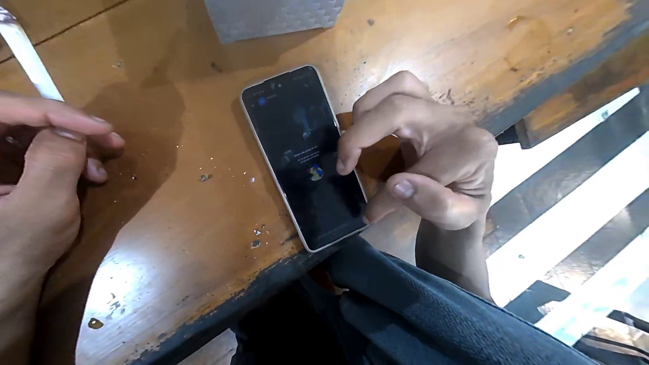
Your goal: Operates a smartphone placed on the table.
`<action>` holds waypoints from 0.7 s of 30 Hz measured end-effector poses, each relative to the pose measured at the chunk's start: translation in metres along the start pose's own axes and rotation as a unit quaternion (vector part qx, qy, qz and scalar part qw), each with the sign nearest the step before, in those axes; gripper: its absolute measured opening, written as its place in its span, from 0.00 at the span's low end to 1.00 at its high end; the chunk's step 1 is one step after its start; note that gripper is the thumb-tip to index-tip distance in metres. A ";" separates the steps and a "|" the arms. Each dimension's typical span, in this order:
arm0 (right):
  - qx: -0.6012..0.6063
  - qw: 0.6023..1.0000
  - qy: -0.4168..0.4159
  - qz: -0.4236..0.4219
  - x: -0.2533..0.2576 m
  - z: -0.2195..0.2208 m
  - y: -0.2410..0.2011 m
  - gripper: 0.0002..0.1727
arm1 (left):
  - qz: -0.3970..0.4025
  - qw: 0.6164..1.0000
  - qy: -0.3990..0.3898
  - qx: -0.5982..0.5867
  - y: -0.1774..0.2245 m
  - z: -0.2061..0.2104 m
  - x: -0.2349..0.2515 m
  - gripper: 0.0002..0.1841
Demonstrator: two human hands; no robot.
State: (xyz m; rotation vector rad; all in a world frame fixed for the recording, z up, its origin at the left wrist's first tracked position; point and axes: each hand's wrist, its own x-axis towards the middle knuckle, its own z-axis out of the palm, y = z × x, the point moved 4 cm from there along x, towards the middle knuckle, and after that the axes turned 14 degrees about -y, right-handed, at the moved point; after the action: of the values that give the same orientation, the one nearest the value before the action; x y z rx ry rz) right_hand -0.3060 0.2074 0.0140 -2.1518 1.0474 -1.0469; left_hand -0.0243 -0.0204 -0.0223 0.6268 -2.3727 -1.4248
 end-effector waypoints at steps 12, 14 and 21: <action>-0.051 0.980 0.126 0.148 -0.006 -0.007 0.012 0.20 | 0.008 1.000 0.001 0.001 -0.002 -0.001 0.000 0.10; -0.079 0.978 0.094 0.166 -0.002 -0.004 0.011 0.23 | 0.016 1.000 -0.001 0.002 -0.001 0.000 0.001 0.10; -0.091 0.981 0.073 0.155 0.000 -0.002 0.011 0.24 | 0.016 1.000 0.003 0.004 -0.001 0.000 0.001 0.10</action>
State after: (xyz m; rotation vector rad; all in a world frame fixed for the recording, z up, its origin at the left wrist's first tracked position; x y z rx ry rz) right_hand -0.3125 0.2013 0.0071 -1.9833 1.5434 -1.0019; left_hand -0.0250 -0.0214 -0.0229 0.5913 -2.3742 -1.3984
